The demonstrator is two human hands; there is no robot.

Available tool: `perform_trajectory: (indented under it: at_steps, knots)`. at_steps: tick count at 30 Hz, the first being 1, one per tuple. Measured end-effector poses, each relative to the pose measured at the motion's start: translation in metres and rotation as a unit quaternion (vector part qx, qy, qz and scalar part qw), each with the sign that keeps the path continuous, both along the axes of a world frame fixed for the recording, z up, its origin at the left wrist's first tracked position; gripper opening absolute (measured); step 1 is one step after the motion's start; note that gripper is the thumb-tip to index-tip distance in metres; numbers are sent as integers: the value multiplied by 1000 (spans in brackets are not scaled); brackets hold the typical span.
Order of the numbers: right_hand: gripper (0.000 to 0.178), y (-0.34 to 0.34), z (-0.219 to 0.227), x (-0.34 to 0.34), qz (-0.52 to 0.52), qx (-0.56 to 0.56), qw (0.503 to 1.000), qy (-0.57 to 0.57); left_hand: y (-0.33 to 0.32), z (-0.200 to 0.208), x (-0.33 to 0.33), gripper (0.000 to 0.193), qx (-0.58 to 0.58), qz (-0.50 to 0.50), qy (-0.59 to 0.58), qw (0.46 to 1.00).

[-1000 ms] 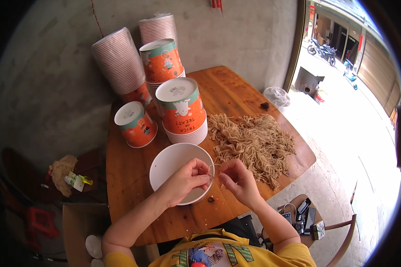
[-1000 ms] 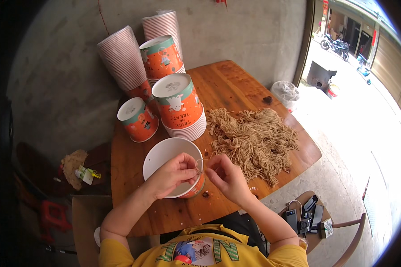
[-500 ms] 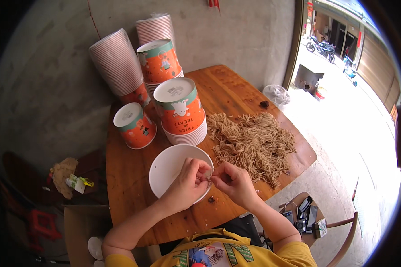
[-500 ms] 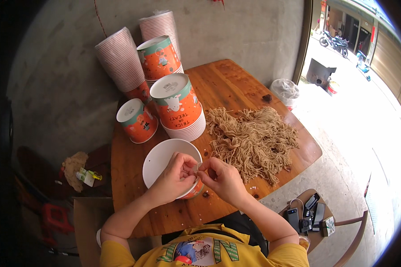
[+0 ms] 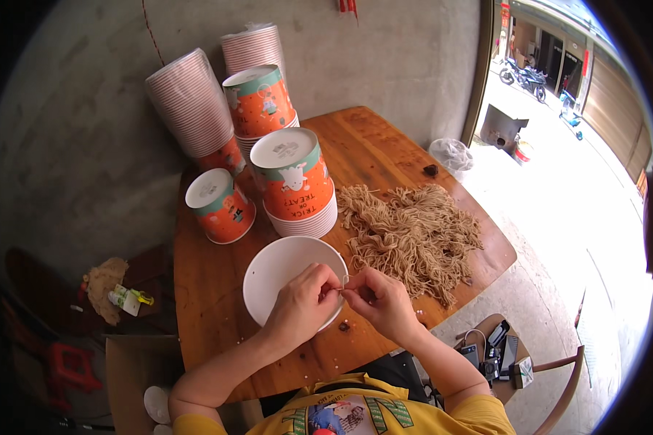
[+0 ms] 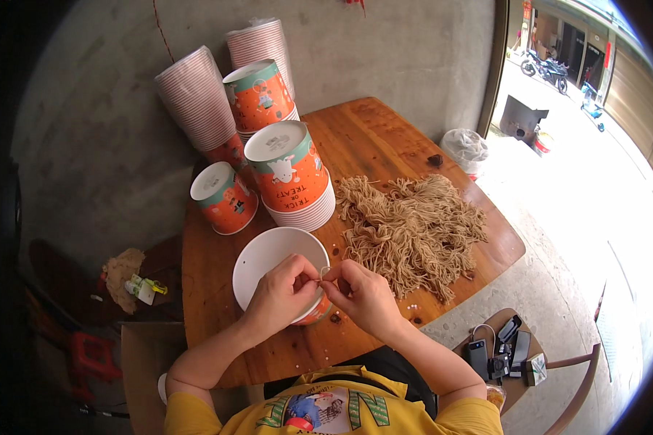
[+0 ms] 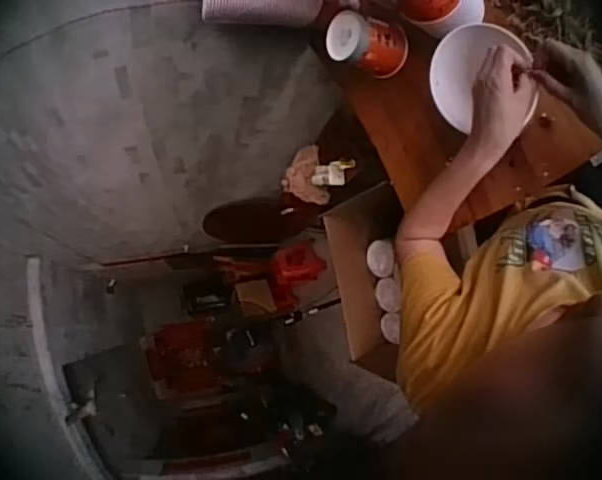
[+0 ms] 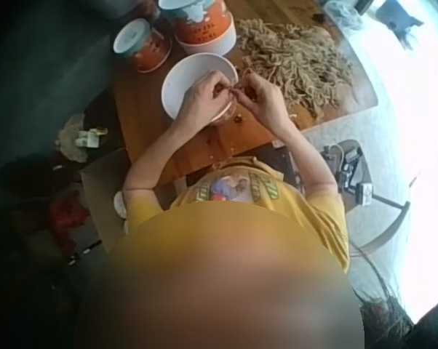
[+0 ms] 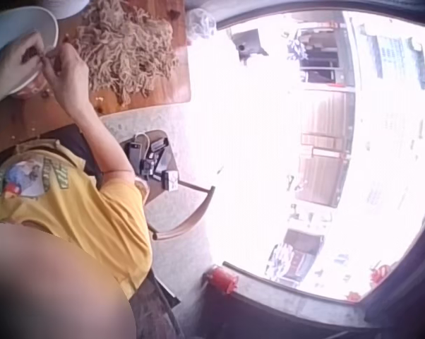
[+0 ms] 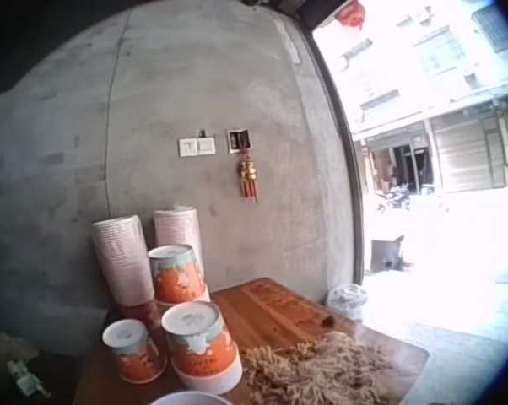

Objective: Assembling and filling paper cups with shredded material and securing them with string.

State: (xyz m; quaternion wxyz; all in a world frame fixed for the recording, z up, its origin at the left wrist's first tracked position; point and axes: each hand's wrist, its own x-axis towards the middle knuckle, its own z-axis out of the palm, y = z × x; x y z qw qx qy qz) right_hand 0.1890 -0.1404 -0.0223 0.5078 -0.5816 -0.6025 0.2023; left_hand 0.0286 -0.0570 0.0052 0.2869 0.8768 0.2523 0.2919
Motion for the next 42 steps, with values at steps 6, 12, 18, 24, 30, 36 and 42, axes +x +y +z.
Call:
perform_trajectory:
  at_steps: [6,12,18,24,30,36,42]
  knots:
    - [13,-1,-3,-3,-7,16,1000,18,6,-13,0,13,-175,-4,-51,983]
    - [12,-3,-12,-6,14,-10,991,132,9,-16,4,14,-280,-27,-87,956]
    - [10,-3,-17,-9,39,-50,956,287,6,-6,6,17,-399,-48,-117,908]
    - [8,-2,-21,-10,43,-65,927,367,10,-7,3,20,-498,-50,-137,855]
    - [18,-5,-14,-8,-67,29,994,81,10,-6,2,21,-533,-41,-137,834]
    - [23,-2,-17,2,-87,180,971,-131,7,-4,4,21,-500,-34,-132,855]
    - [22,-6,-2,8,-72,189,941,-270,6,-5,4,20,-452,-24,-105,885]
